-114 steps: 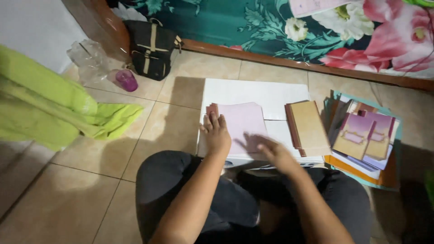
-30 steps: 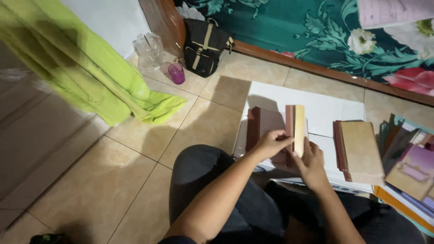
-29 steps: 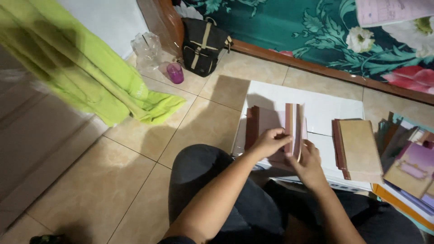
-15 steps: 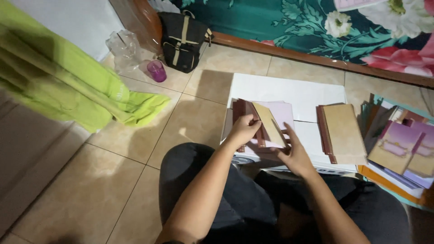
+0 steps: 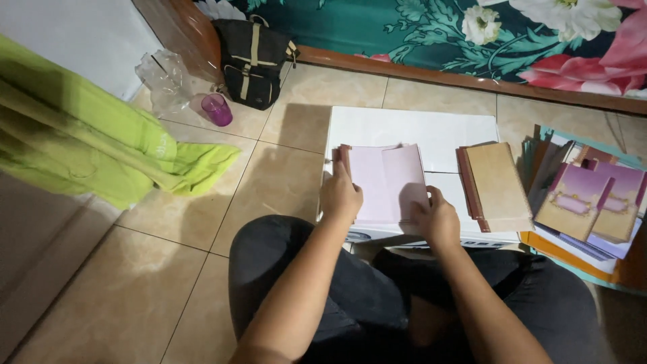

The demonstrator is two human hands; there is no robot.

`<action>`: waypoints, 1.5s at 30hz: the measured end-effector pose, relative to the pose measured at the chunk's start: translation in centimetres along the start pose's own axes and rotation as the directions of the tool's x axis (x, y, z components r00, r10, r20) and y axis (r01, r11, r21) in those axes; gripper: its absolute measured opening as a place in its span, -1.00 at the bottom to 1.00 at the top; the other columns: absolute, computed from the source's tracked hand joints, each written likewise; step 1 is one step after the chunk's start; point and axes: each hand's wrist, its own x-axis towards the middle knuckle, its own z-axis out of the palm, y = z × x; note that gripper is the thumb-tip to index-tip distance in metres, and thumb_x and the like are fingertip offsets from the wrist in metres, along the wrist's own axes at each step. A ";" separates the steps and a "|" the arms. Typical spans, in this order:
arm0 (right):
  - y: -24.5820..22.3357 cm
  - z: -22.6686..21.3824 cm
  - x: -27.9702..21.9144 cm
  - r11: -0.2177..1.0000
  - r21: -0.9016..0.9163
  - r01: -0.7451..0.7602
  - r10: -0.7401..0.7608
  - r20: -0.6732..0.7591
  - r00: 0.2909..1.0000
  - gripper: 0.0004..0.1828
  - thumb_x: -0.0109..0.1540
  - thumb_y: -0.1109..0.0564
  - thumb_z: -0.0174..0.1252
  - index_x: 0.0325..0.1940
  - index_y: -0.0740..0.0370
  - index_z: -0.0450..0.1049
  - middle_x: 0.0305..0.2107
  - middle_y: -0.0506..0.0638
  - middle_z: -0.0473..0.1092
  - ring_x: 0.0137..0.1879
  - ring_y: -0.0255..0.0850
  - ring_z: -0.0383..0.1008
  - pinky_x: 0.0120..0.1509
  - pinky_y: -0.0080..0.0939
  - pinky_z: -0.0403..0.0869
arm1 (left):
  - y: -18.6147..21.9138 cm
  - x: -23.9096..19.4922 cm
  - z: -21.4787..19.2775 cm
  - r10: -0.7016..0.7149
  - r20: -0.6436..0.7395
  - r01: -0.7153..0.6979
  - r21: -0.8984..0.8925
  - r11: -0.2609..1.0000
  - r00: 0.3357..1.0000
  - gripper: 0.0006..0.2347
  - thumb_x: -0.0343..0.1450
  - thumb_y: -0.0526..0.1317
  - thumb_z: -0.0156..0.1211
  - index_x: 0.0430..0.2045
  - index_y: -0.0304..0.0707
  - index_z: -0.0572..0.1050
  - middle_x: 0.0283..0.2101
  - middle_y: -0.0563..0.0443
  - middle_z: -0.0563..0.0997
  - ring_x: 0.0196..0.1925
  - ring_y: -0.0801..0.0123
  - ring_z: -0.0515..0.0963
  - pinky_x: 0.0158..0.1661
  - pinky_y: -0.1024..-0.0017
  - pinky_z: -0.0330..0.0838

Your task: Folding printed cards and organizing them into stacks on the floor.

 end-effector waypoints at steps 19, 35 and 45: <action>-1.9 6.8 8.0 0.737 -0.284 0.613 -0.516 0.348 0.782 -0.19 0.43 -0.28 -0.41 0.63 0.27 -0.18 0.55 0.26 -0.17 0.64 0.13 -0.19 0.65 0.14 -0.09 | -6.4 4.8 11.4 0.137 0.107 -0.171 0.456 0.874 0.985 -0.48 0.49 -0.28 -0.15 0.45 -0.15 0.06 0.55 -0.34 -0.08 0.59 -0.15 -0.19 0.38 -0.30 -0.39; 17.1 -4.7 6.1 0.807 -0.511 -0.296 0.149 -0.309 0.939 -0.48 0.44 0.26 -0.08 0.49 -0.04 0.26 0.21 0.23 0.23 0.31 0.24 0.19 0.23 0.35 0.24 | -4.7 4.4 9.9 0.073 0.139 -0.133 0.491 0.861 0.988 -0.50 0.51 -0.33 -0.24 0.44 -0.14 0.05 0.56 -0.32 -0.09 0.59 -0.13 -0.16 0.36 -0.30 -0.36; 12.5 -5.0 4.6 0.866 -0.376 -0.329 0.177 -0.385 0.906 -0.52 0.22 -0.06 0.38 0.12 0.01 0.35 -0.01 0.02 0.28 0.25 0.09 0.29 0.28 0.18 0.26 | -5.0 4.6 9.8 0.087 0.149 -0.150 0.485 0.861 0.985 -0.50 0.49 -0.35 -0.18 0.41 -0.19 0.08 0.55 -0.36 -0.10 0.59 -0.17 -0.16 0.35 -0.34 -0.35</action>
